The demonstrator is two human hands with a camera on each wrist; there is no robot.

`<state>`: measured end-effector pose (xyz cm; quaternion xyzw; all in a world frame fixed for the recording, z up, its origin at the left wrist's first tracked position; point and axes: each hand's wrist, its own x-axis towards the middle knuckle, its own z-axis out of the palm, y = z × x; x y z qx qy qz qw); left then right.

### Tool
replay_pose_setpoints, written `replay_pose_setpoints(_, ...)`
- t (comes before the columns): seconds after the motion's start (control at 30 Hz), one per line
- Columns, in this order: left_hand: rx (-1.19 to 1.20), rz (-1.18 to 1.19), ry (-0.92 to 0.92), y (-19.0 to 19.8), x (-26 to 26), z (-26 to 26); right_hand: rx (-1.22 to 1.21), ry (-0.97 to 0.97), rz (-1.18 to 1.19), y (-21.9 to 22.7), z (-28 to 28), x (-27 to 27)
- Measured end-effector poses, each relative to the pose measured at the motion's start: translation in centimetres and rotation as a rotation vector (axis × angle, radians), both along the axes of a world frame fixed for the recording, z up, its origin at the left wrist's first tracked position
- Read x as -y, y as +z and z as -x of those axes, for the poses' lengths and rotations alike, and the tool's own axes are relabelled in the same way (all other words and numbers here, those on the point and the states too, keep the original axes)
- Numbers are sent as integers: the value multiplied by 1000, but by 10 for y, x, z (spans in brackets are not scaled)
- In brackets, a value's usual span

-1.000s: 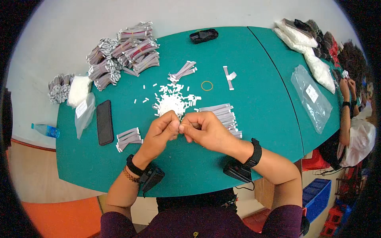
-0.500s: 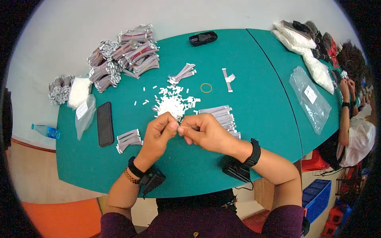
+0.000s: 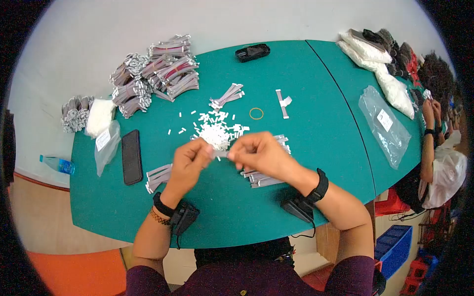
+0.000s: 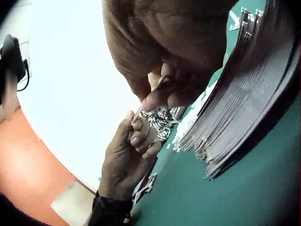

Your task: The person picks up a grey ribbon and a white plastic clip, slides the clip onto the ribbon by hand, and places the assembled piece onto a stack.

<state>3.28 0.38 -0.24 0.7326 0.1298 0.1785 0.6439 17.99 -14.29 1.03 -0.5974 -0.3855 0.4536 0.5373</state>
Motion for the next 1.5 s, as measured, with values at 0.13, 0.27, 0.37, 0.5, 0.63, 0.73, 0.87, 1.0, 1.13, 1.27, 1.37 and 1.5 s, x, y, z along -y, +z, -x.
replay_pose_setpoints(0.13, 59, -61, 141, -5, -6, 0, -300, -253, -115, -2, -13, -2)
replay_pose_setpoints(0.27, 48, -68, 77, -5, 7, 1, -483, -303, -217, -5, -16, -2)
replay_pose_setpoints(0.37, 58, -153, 50, -6, 12, 1, -522, -304, -256, -4, -12, -2)
replay_pose_setpoints(0.5, 106, -267, 35, -10, 17, -1, -471, -292, -250, -4, -2, -1)
replay_pose_setpoints(0.63, 74, -284, -41, -8, 19, -1, -280, -294, -255, -1, 12, -3)
replay_pose_setpoints(0.73, 117, -194, 15, -10, 15, -2, -268, -171, -229, 3, 13, 0)
replay_pose_setpoints(0.87, 227, 103, 45, -12, 15, -4, -209, -59, -152, -8, 19, 1)
replay_pose_setpoints(1.0, 229, 208, 20, -13, 14, -3, -85, -32, -127, -7, 21, 1)
replay_pose_setpoints(1.13, 160, 253, 6, -7, 15, -1, -58, -20, -108, -8, 23, 2)
replay_pose_setpoints(1.27, 185, 248, 19, -6, 18, -1, -51, -34, -124, -10, 24, 2)
replay_pose_setpoints(1.37, 193, 212, 30, -7, 18, -1, -44, -44, -116, -9, 24, 3)
replay_pose_setpoints(1.5, 195, 197, 35, -7, 18, -1, -1, -37, -137, -8, 25, 4)
